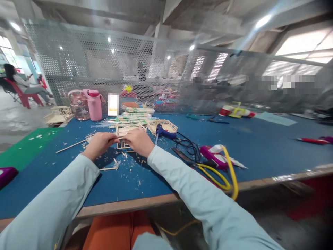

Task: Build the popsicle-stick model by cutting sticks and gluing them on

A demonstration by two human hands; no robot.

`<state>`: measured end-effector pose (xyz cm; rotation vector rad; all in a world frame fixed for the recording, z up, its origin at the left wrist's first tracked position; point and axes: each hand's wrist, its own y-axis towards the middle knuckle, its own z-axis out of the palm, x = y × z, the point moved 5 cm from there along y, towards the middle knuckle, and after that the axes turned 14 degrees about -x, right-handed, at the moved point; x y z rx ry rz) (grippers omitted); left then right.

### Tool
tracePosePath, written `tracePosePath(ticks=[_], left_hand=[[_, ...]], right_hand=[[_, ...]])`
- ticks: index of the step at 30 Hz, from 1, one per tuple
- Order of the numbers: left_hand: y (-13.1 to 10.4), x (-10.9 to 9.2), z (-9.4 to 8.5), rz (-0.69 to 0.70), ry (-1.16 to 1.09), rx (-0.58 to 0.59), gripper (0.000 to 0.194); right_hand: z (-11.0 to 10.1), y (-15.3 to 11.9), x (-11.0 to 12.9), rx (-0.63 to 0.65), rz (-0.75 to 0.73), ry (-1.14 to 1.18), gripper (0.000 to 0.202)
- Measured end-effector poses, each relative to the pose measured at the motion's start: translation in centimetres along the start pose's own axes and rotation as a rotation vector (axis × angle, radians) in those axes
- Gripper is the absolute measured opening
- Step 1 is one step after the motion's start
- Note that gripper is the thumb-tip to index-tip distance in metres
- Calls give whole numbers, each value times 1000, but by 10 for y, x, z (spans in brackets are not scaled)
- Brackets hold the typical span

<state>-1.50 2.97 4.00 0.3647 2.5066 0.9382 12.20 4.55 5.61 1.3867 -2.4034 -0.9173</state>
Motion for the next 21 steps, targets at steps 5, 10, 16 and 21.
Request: tracePosePath(ticks=[5, 10, 16, 21], left_hand=[[-2, 2, 9, 36, 17, 46, 31], [-3, 1, 9, -54, -42, 44, 30], [-7, 24, 2, -576, -378, -227, 46], [-11, 28, 22, -691, -590, -97, 71]], right_hand=[[13, -9, -8, -111, 32, 53, 22], [17, -11, -7, -104, -1, 21, 26], [21, -10, -11, -81, 44, -103, 26], [24, -10, -8, -53, 42, -141, 26]])
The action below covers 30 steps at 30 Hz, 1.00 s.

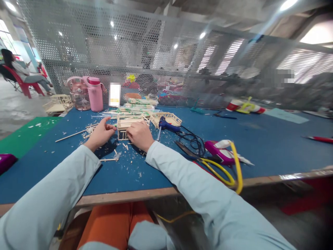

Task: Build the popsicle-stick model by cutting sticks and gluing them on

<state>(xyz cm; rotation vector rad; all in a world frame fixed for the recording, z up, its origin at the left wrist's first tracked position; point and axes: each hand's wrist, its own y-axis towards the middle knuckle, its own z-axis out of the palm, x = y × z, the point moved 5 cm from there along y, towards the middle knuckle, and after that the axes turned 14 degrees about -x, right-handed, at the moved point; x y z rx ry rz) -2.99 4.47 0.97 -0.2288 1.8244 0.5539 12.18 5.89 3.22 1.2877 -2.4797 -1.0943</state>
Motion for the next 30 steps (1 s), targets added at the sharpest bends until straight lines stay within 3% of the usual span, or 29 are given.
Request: tracePosePath(ticks=[6, 11, 25, 30], left_hand=[[-5, -3, 4, -25, -6, -37, 70], [-7, -4, 8, 51, 36, -75, 59], [-11, 0, 13, 111, 208, -61, 31], [-15, -10, 2, 149, 446, -203, 13]], right_hand=[[3, 1, 7, -9, -47, -53, 23], [4, 2, 10, -27, -62, -71, 24], [10, 0, 3, -23, 30, 16, 22], [8, -1, 3, -19, 35, 15, 24]])
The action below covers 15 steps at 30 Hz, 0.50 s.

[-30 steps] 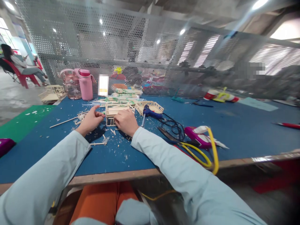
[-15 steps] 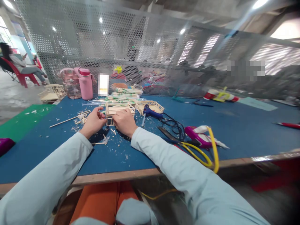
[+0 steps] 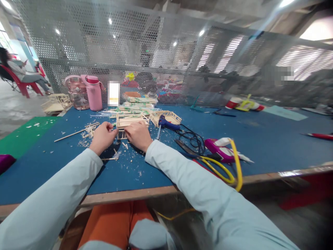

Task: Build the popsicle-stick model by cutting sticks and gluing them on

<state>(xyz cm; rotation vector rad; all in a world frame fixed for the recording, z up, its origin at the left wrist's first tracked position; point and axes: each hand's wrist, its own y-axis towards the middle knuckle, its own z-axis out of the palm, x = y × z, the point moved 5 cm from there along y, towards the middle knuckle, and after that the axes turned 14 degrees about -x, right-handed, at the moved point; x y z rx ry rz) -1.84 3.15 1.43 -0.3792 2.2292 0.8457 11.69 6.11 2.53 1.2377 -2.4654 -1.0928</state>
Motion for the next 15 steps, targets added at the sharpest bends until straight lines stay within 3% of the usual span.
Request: tracePosePath(ticks=[6, 10, 12, 15], left_hand=[[-4, -4, -5, 16, 44, -45, 9], [-5, 0, 5, 32, 9, 32, 12], [-5, -2, 4, 121, 76, 12, 10], [-11, -16, -1, 416, 271, -48, 11]], right_hand=[[-2, 0, 2, 27, -5, -12, 27], [-4, 1, 4, 46, -15, -24, 25], [-4, 1, 5, 56, -18, -21, 24], [-5, 1, 5, 61, -20, -18, 24]])
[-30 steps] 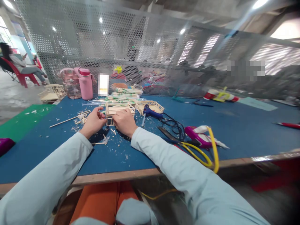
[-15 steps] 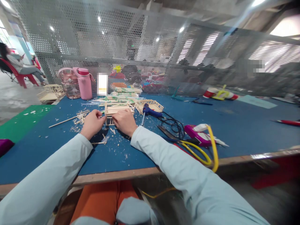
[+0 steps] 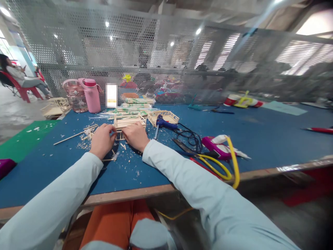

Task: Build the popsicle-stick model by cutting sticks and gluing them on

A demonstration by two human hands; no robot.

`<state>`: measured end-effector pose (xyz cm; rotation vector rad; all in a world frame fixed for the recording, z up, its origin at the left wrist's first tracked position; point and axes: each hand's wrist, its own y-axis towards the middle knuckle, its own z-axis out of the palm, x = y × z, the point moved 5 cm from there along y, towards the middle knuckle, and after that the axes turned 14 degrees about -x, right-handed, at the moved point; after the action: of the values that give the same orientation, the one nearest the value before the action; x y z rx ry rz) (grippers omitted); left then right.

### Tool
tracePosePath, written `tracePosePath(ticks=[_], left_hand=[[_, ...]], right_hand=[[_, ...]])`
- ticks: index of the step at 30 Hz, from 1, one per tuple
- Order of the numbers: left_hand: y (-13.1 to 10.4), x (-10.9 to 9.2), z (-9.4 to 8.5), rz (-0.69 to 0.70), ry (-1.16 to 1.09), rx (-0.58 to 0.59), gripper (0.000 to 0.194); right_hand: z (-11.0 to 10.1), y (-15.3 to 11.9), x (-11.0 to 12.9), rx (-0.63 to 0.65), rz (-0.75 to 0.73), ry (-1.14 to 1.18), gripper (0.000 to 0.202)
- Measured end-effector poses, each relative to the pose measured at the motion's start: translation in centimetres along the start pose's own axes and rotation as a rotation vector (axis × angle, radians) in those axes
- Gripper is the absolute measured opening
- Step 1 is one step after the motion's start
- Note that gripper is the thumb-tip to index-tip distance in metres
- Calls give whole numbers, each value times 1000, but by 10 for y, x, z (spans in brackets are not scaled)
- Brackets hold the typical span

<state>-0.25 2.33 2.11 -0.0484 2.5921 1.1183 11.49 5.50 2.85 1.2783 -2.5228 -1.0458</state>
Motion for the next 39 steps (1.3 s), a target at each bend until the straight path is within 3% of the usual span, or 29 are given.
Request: tracePosePath(ticks=[3, 10, 17, 22, 25, 39], left_hand=[[-3, -14, -6, 212, 192, 2, 23], [-5, -29, -8, 323, 343, 14, 27], [-5, -29, -5, 360, 353, 7, 30], [-5, -28, -3, 369, 394, 6, 28], [-4, -28, -2, 369, 402, 13, 27], [-3, -27, -3, 329, 365, 26, 27]], right_hand=[[1, 0, -1, -5, 14, 9, 24], [2, 0, 0, -10, 22, 32, 24], [-4, 1, -4, -67, 56, 84, 21], [-11, -6, -41, -291, 382, 208, 26], [-10, -12, -55, -348, 497, 237, 26], [-9, -13, -49, -314, 452, 234, 23]])
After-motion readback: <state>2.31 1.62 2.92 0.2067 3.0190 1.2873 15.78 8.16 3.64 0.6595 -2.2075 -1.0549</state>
